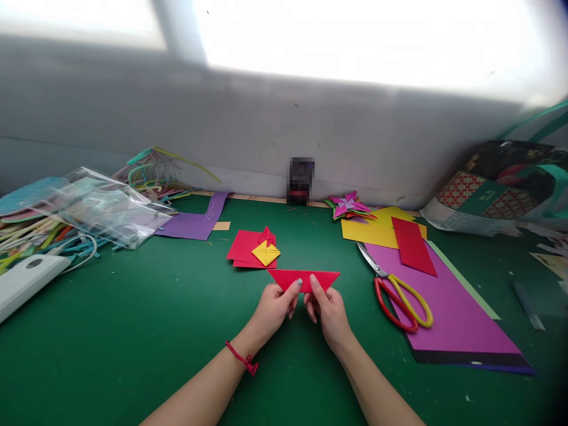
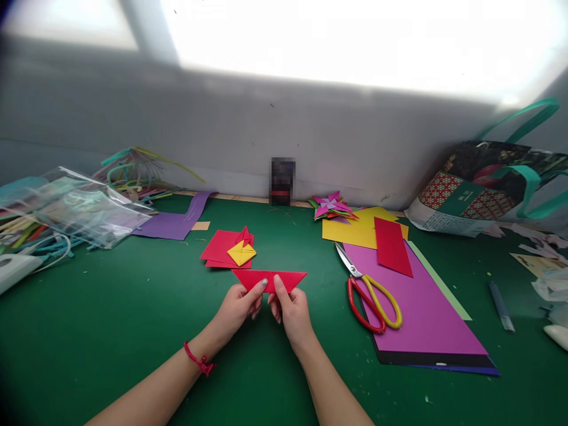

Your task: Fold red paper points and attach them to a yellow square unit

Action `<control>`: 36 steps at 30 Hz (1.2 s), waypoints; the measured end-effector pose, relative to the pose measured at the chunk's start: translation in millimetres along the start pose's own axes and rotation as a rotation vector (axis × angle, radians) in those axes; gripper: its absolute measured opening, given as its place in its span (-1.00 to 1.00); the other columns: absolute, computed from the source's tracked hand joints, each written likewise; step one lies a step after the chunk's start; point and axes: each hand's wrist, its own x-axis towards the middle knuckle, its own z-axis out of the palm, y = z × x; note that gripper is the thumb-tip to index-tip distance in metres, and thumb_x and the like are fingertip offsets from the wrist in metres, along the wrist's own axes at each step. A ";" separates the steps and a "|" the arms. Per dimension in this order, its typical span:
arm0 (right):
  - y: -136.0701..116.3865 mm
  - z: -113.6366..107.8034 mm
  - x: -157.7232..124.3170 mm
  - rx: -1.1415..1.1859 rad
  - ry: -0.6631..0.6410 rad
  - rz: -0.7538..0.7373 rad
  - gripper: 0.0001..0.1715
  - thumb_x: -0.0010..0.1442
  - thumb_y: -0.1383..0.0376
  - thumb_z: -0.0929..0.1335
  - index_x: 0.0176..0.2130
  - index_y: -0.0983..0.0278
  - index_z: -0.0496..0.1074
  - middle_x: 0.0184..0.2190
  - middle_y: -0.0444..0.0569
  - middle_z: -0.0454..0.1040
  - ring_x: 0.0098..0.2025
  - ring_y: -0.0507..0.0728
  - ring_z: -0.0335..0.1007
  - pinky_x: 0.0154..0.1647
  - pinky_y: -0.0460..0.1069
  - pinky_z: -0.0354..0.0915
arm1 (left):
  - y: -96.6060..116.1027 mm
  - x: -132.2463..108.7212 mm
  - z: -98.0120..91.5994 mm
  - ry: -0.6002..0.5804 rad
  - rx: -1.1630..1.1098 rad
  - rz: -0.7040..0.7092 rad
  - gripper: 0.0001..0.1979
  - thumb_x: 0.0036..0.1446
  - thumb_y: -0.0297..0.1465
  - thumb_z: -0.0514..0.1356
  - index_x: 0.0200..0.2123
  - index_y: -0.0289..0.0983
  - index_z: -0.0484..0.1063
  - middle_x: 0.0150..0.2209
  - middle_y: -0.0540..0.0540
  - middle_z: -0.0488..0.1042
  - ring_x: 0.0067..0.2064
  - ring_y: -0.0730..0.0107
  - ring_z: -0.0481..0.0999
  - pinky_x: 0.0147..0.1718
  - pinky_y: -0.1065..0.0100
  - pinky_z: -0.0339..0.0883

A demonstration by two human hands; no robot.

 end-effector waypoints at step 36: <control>3.4 -1.0 2.0 0.080 -0.102 -0.038 -0.66 0.11 0.15 0.27 -0.56 0.32 0.27 -0.73 -0.18 0.28 -0.73 -0.07 0.15 -0.77 -0.17 0.07 | 6.9 -1.6 0.8 -0.131 -0.198 0.097 -0.58 0.11 -0.24 -0.02 -0.71 -0.32 0.23 -0.67 -0.01 0.33 -0.60 0.50 0.33 -0.55 0.46 0.18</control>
